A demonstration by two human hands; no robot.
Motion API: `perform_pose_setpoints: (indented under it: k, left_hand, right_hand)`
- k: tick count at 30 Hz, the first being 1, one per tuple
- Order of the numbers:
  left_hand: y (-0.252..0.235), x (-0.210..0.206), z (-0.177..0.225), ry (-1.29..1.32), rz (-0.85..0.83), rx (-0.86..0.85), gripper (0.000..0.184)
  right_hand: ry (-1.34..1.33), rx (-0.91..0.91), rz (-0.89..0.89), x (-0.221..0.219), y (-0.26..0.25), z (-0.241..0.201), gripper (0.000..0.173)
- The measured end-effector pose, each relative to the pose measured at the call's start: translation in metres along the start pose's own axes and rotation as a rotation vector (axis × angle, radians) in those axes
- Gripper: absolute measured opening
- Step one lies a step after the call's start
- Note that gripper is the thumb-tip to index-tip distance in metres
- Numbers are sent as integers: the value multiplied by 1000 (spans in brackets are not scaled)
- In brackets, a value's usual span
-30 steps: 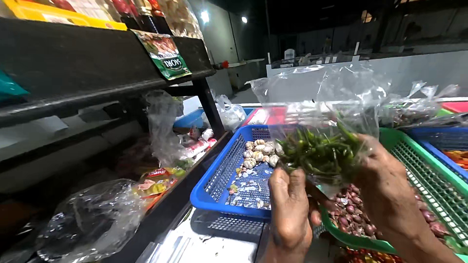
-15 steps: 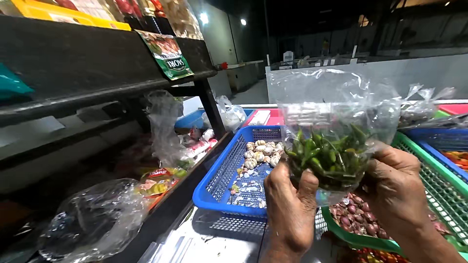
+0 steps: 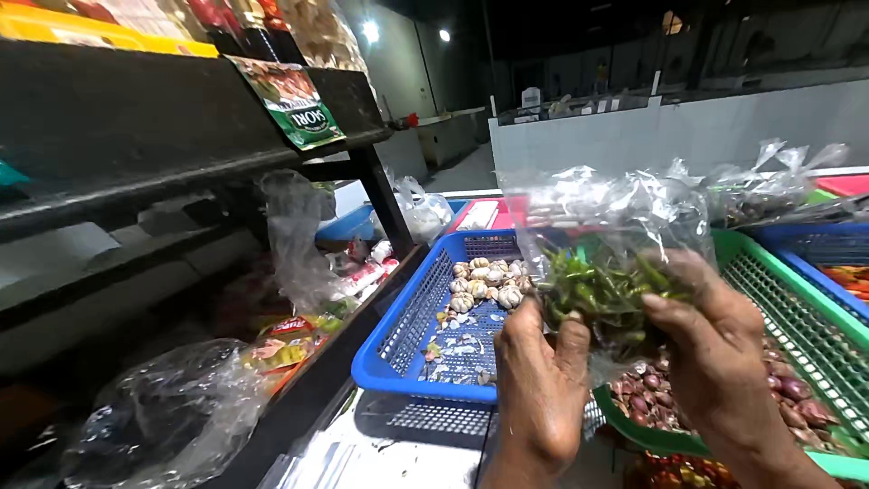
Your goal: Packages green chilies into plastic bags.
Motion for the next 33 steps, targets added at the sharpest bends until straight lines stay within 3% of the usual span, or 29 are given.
perform_pose_setpoints:
  k: [4,7,10,13,15,17,23,33]
  left_hand:
    - [10,6,27,-609,62,-214,59]
    - [12,11,39,-823,122,-405,72]
    - [10,14,40,-657,4,-456,69]
    - [11,13,41,-302,-146,-400,70]
    - [21,13,54,-155,-227,-382,67]
    - [33,16,68,-131,-244,-366,63]
    - [15,16,44,-102,-181,-310,75]
    - [34,28,68,79,-373,-266,41]
  right_hand:
    - [-248,-76,83,7,-8,3,24]
    - [-260,-52,89,8,-9,-8,22]
    - [-260,21,51,9,-13,-17,22]
    - [-269,-16,21,13,-15,-22,21]
    - [-207,58,19,23,-12,-38,19]
    - [-159,172,29,28,-7,-54,18]
    - [-379,2,52,14,-7,-38,19]
    - [-454,72,-28,24,1,-49,19]
Point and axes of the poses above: each hand's wrist, its own y-axis away from the middle knuckle, its own x-axis out of the back of the hand, z = x × y, the point moved 6 cm from there along -y, towards the middle knuckle, and after that the axes turned 4 degrees about y, right-handed, at the moved point
